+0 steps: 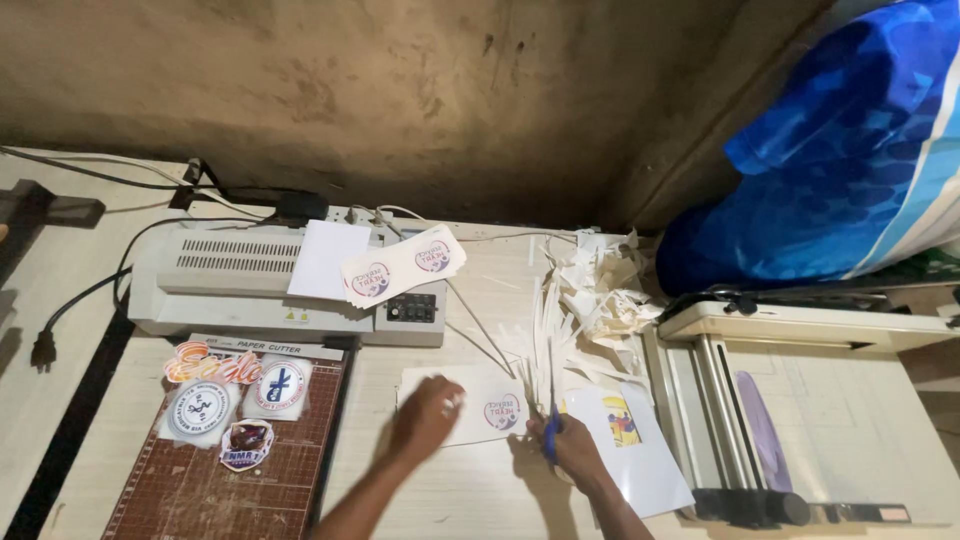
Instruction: The person uses scissors to cut out printed logos from a sheet of paper. They hold the paper with one hand and cut around the shapes with the other, repeating the process for multiple logos on the same sheet.
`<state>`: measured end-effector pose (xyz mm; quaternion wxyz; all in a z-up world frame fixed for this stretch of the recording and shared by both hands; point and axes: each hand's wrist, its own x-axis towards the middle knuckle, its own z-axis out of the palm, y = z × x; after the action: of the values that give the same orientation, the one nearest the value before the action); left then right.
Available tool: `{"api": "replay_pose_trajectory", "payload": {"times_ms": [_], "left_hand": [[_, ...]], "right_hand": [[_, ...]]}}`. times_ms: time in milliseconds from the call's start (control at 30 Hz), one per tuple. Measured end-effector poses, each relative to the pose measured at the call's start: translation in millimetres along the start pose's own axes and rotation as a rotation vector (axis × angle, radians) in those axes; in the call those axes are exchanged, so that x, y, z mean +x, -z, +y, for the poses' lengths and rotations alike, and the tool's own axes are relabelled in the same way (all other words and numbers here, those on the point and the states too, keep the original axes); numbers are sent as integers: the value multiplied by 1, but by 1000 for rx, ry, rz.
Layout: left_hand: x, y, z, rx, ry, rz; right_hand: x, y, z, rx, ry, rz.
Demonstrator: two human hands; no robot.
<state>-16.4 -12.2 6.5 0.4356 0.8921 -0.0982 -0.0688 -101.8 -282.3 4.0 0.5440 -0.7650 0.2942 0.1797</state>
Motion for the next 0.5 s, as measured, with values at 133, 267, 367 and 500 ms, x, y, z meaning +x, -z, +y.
{"api": "replay_pose_trajectory", "payload": {"times_ms": [133, 267, 367, 500], "left_hand": [[-38, -31, 27, 370, -213, -288], [-50, -44, 16, 656, -327, -322], [-48, -65, -19, 553, -441, -101], [-41, -39, 8, 464, -390, -222]], "right_hand": [[-18, -12, 8, 14, -20, -30], [-37, -24, 15, -13, -30, -45], [-54, -25, 1, -124, -67, -24], [-67, -21, 0, -118, 48, -8]]}}
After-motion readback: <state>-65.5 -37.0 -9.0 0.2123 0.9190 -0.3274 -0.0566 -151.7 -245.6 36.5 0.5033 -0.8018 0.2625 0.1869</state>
